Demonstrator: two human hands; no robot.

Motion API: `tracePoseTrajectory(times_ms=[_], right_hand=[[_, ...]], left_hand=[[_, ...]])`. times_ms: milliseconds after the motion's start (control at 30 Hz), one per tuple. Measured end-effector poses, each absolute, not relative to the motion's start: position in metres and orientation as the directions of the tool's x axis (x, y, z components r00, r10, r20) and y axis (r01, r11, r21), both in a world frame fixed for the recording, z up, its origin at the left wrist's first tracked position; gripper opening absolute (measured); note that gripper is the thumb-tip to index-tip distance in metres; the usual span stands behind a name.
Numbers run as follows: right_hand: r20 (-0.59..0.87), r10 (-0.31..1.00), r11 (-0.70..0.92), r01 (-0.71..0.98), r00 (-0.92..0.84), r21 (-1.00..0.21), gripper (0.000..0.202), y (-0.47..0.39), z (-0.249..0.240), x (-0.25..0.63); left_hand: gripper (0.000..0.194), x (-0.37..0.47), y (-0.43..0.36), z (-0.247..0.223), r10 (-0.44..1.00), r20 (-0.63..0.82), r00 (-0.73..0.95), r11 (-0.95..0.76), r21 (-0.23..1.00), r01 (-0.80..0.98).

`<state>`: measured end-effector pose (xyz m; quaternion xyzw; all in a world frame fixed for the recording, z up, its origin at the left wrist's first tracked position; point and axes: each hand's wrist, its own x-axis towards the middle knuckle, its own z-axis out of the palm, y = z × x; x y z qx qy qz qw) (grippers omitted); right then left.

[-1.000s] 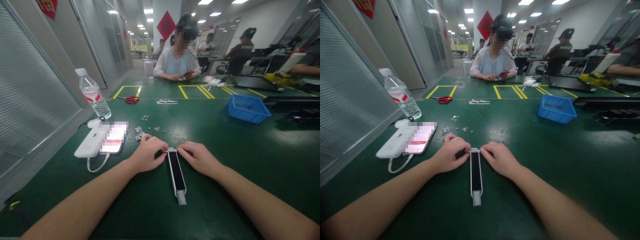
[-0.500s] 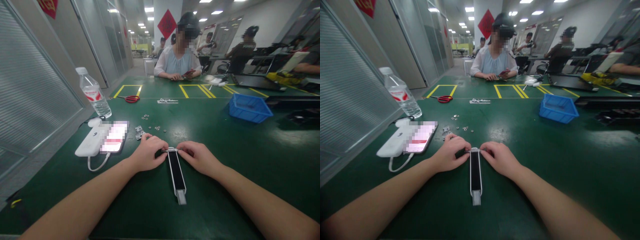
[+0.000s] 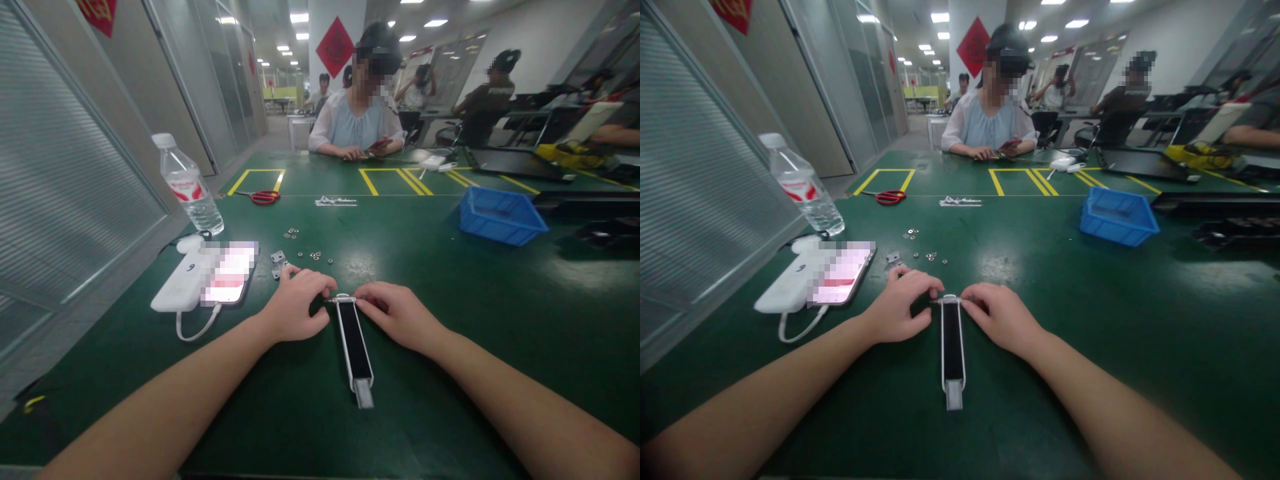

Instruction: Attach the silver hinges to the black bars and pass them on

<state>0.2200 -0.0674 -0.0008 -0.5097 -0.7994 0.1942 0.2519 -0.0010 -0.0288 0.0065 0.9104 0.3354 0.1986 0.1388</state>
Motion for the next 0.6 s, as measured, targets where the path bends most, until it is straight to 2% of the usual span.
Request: tracePoseTrajectory(times_ms=[67, 167, 267, 433, 600], right_hand=[[0.203, 0.913, 0.405, 0.719, -0.354, -0.564, 0.014, -0.067, -0.001, 0.22], [0.2, 0.91, 0.411, 0.717, -0.364, -0.563, 0.015, -0.067, -0.001, 0.22], [0.202, 0.906, 0.418, 0.714, -0.371, -0.562, 0.016, -0.067, 0.0, 0.22], [0.201, 0.906, 0.419, 0.718, -0.372, -0.556, 0.015, -0.068, -0.001, 0.221], [0.198, 0.906, 0.417, 0.712, -0.373, -0.565, 0.015, -0.068, -0.002, 0.221]], left_hand=[[0.036, -0.001, -0.027, 0.006, 0.722, 0.269, 0.637, -0.687, 0.385, 0.616], [0.033, 0.0, -0.025, 0.005, 0.805, 0.298, 0.513, -0.592, 0.35, 0.726], [0.033, 0.001, -0.023, 0.001, 0.826, 0.329, 0.458, -0.551, 0.3, 0.778], [0.035, 0.0, -0.02, -0.007, 0.824, 0.324, 0.466, -0.547, 0.236, 0.803], [0.033, 0.0, -0.018, -0.01, 0.789, 0.228, 0.57, -0.613, 0.224, 0.758]])
